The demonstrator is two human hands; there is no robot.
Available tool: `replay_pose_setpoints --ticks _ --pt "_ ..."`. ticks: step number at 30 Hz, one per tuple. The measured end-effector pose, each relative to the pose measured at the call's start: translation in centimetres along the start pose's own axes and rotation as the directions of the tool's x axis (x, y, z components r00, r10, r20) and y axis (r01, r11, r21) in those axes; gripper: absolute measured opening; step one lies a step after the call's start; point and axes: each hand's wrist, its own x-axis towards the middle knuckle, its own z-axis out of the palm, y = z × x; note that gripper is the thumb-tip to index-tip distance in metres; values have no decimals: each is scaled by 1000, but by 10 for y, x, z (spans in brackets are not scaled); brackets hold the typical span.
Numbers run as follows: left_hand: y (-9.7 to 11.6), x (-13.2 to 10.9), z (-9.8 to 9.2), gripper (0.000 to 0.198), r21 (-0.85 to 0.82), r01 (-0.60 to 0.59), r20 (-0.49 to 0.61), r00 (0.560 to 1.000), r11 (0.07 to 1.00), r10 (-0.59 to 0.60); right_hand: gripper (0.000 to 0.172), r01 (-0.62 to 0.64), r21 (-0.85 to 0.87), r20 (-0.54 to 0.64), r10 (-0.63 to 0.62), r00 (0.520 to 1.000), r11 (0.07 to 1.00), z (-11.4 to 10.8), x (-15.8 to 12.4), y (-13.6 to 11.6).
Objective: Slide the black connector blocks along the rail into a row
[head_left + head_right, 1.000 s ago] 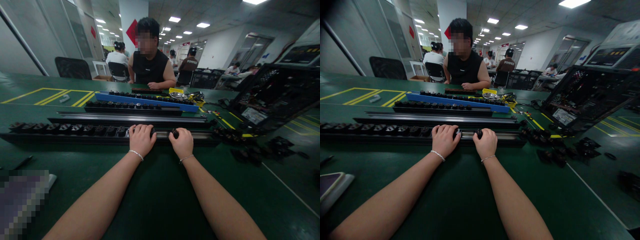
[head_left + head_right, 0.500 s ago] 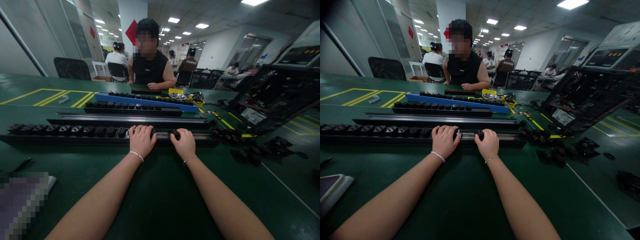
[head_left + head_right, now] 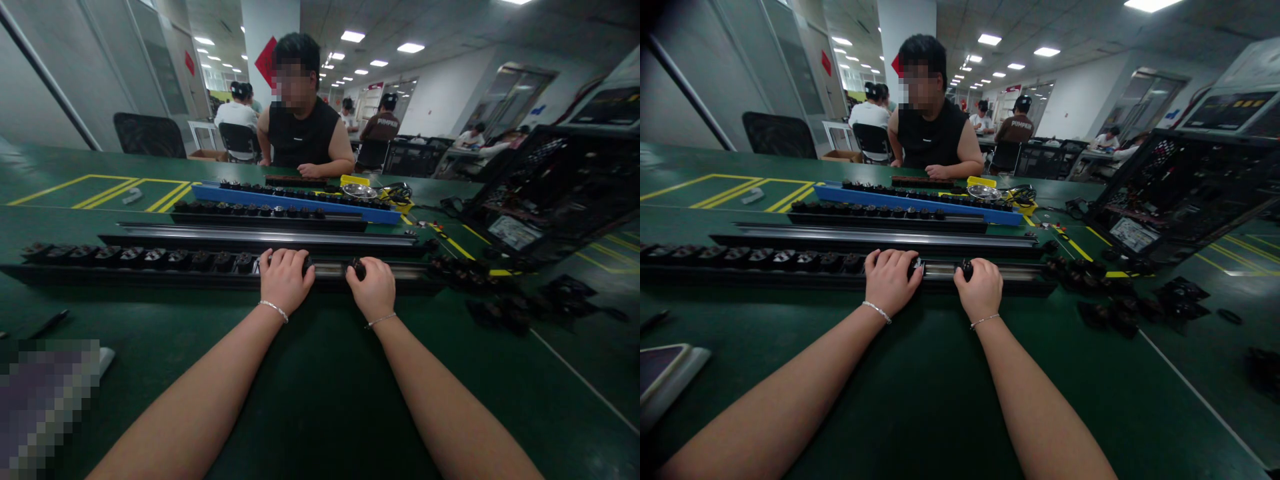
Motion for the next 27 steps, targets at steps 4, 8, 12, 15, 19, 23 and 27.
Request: replay_pose_setpoints --ticks 4,8,12,15,19,23,27 --pt "0 0 0 29 12 3 3 1000 1000 -3 27 -8 -1 -12 8 1000 1000 -1 0 5" --pt "0 0 0 29 11 -1 2 1000 1000 1 27 -13 4 -22 13 1000 1000 -1 0 6" --pt "-1 0 0 30 -2 1 5 1000 1000 -1 27 -24 -6 -12 24 1000 1000 -2 0 6" --pt "-1 0 0 30 1 2 6 1000 1000 -2 27 -25 -17 -9 25 1000 1000 -2 0 5" --pt "0 0 0 31 6 2 5 1000 1000 -2 28 -22 -22 -17 22 1000 999 -3 0 4" --pt "0 0 0 31 5 -1 1 1000 1000 1 27 -34 -32 -22 33 999 999 -2 -1 2" --pt "0 0 0 30 1 -3 -2 1000 1000 3 27 -31 -32 -28 30 999 999 -2 0 4"
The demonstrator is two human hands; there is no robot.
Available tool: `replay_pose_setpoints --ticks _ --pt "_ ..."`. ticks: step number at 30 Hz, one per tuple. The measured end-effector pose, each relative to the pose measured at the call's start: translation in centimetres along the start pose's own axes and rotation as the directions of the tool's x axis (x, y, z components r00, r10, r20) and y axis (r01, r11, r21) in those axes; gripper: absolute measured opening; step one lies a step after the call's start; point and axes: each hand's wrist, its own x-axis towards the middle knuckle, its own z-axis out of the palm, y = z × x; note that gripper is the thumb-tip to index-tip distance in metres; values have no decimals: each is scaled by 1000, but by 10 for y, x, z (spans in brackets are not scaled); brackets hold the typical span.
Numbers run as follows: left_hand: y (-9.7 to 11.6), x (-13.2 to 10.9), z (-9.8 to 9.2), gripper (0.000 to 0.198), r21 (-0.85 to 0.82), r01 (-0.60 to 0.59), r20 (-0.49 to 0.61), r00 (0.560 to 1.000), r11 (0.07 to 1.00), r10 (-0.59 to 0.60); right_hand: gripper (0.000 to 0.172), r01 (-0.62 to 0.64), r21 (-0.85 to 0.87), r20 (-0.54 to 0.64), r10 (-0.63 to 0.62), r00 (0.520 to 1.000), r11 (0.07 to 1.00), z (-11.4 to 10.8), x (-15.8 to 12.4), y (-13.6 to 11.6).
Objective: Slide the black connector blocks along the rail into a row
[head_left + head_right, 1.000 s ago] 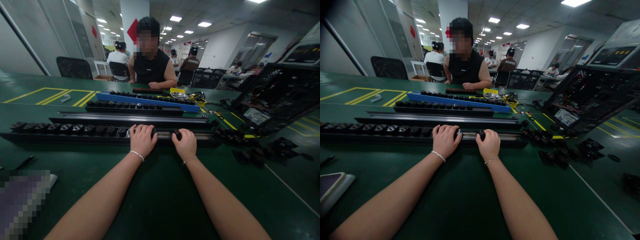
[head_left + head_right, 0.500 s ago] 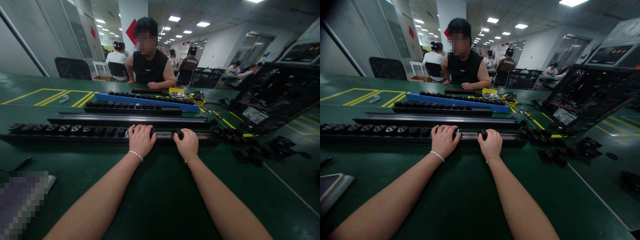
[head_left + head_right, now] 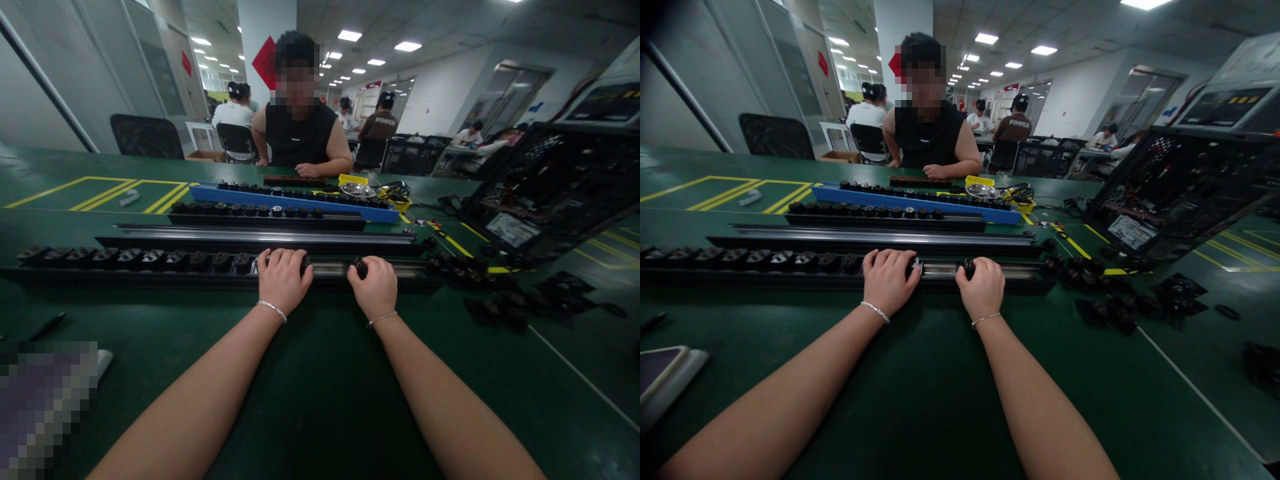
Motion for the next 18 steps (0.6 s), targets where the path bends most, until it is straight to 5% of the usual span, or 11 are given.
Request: replay_pose_setpoints --ticks 18 --pt "0 0 -1 31 9 10 20 1000 1000 -10 26 -71 -26 -26 70 997 997 -4 2 9"
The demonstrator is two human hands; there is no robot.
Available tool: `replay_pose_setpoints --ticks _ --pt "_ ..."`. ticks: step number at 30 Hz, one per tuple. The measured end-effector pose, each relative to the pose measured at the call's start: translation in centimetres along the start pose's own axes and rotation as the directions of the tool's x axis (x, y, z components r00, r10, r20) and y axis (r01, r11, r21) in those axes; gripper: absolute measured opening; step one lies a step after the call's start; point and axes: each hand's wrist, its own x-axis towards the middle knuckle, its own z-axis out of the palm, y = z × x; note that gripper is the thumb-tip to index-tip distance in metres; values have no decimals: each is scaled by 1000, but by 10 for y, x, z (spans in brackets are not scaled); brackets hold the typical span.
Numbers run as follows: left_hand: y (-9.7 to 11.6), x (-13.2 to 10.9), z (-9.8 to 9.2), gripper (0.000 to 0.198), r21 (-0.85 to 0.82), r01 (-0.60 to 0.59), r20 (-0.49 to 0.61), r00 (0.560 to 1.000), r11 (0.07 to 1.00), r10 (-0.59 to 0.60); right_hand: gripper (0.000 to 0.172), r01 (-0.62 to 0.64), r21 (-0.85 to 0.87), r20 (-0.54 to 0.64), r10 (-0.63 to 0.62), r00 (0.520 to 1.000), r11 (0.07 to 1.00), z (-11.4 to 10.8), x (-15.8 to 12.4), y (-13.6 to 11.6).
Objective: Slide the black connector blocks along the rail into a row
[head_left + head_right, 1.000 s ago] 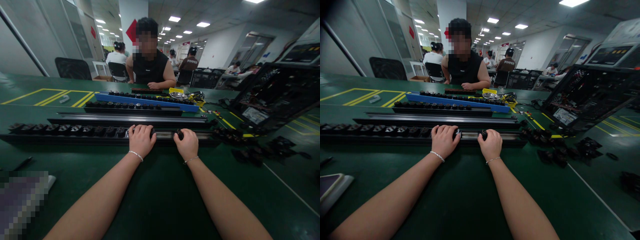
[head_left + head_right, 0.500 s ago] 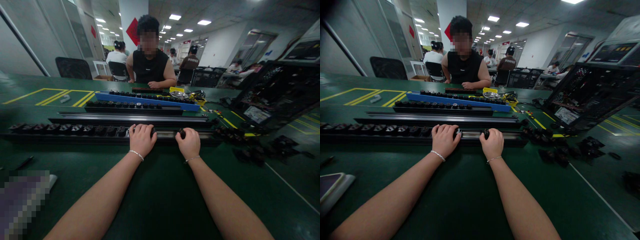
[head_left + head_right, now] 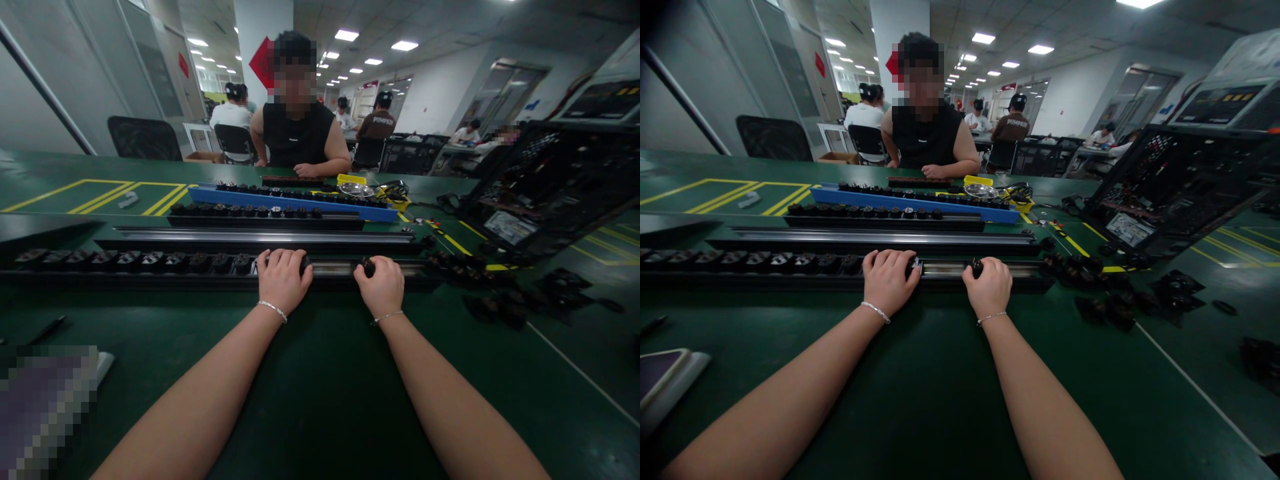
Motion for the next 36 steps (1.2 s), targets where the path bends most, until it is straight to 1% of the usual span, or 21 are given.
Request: replay_pose_setpoints --ticks 9,15,19,29,36 --pt "0 0 -1 32 -6 -5 -2 1000 1000 5 25 -18 -32 2 18 1000 999 -3 3 7" --pt "0 0 0 32 2 -4 -7 1000 1000 4 28 51 -20 41 -50 998 999 -6 4 17" --pt "0 0 0 31 -5 1 0 1000 1000 -1 28 55 -38 23 -54 998 998 -5 4 23" --pt "0 0 0 31 13 -3 4 1000 1000 3 26 34 -36 18 -33 999 999 -5 3 21" --pt "1 1 -2 31 -10 10 15 1000 1000 -9 25 22 -22 1 -22 1000 1000 -5 3 21"
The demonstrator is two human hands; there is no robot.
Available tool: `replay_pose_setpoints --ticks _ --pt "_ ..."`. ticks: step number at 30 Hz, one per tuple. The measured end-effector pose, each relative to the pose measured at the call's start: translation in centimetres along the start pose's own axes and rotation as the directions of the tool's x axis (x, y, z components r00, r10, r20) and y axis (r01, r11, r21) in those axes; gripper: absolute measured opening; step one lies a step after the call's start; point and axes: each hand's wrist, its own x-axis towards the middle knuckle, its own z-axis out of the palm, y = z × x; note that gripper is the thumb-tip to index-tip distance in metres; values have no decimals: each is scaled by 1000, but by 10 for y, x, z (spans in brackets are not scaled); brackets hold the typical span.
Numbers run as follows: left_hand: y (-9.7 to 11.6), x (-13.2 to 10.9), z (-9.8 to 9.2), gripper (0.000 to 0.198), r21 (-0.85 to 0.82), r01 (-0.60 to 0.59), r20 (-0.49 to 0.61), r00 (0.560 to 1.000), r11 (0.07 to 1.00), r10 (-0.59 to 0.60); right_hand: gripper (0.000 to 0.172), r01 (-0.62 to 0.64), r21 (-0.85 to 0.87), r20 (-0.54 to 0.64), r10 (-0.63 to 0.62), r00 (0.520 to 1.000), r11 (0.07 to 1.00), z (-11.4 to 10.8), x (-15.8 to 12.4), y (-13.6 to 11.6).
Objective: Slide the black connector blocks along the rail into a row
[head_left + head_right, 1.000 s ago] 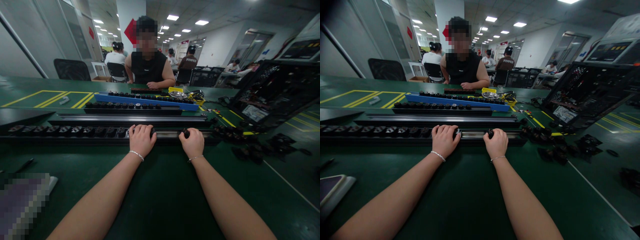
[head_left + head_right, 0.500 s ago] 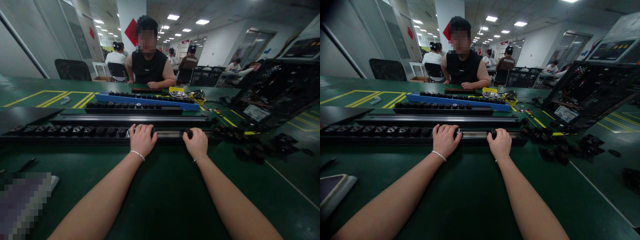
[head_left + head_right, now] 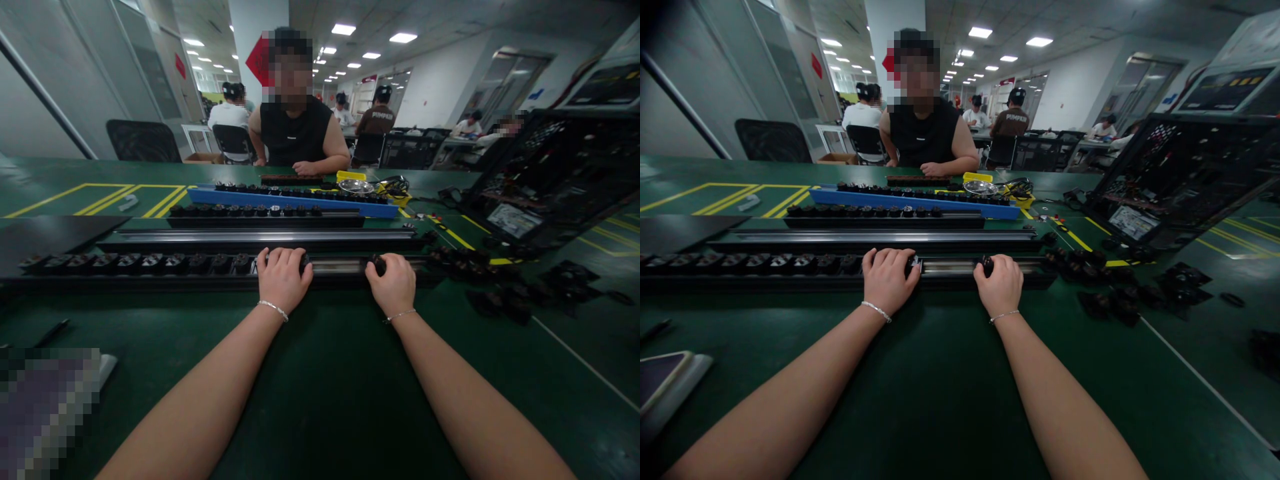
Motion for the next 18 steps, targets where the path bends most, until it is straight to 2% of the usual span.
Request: replay_pose_setpoints --ticks 18 --pt "0 0 1 31 -1 -1 -10 1000 1000 1 27 -34 -28 -59 32 998 999 1 2 9"
